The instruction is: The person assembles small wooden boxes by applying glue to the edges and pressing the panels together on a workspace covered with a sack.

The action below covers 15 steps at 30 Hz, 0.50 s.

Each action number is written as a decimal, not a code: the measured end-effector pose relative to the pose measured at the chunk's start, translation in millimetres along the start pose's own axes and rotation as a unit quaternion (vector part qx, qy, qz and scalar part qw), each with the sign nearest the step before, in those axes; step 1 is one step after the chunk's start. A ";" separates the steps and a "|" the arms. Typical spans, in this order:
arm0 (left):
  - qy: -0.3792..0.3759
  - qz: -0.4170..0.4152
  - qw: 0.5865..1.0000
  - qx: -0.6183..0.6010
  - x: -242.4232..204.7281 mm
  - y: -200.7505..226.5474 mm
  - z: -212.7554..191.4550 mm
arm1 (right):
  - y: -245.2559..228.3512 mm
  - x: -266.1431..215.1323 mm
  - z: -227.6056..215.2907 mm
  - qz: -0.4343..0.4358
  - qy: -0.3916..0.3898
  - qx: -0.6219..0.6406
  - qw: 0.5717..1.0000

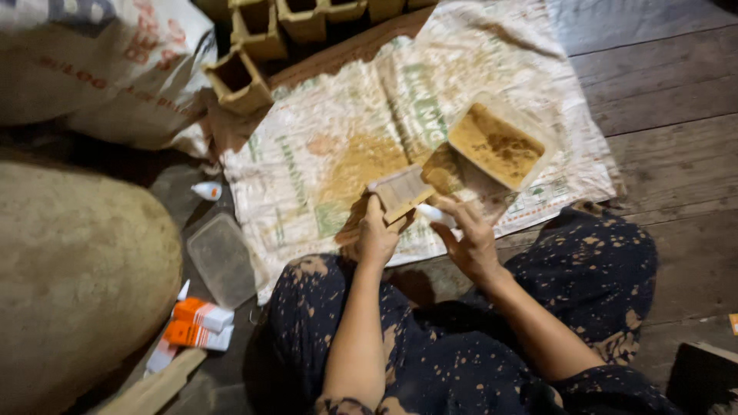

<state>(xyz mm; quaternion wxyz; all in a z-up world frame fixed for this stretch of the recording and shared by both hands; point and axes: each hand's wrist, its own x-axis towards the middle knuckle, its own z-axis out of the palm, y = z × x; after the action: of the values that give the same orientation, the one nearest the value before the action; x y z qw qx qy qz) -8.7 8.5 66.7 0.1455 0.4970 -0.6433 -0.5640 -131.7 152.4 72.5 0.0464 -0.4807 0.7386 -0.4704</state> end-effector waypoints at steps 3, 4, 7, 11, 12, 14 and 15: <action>0.007 -0.019 1.000 -0.006 0.0 -6.0 3.1 | -26.5 8.6 -7.7 -0.039 -0.011 0.001 0.999; 0.005 -0.015 1.000 0.003 4.2 -13.1 6.7 | -32.3 11.3 -10.3 -0.066 0.001 -0.006 0.998; 0.010 -0.015 0.999 -0.039 3.9 -16.9 7.2 | -5.6 -2.5 -1.4 -0.094 0.008 -0.053 0.994; 0.012 0.008 0.999 -0.030 7.9 -44.4 11.1 | -2.7 -6.9 6.3 -0.123 0.011 -0.093 0.988; 0.008 0.015 1.000 -0.024 10.0 -51.9 14.2 | -8.1 -5.7 7.0 -0.132 0.009 -0.100 0.986; 0.003 0.023 1.000 -0.018 13.6 -58.4 17.9 | -14.8 -2.9 9.3 -0.142 0.008 -0.107 0.984; 0.001 0.024 1.000 -0.011 12.9 -58.1 17.8 | -17.2 -2.5 10.5 -0.160 0.009 -0.110 0.981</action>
<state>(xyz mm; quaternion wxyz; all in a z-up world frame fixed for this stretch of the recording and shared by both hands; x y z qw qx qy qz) -0.4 16.0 5.6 0.1654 0.4803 -0.6489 -0.5665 -113.4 145.8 78.5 -0.0894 -0.5905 0.7000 -0.3916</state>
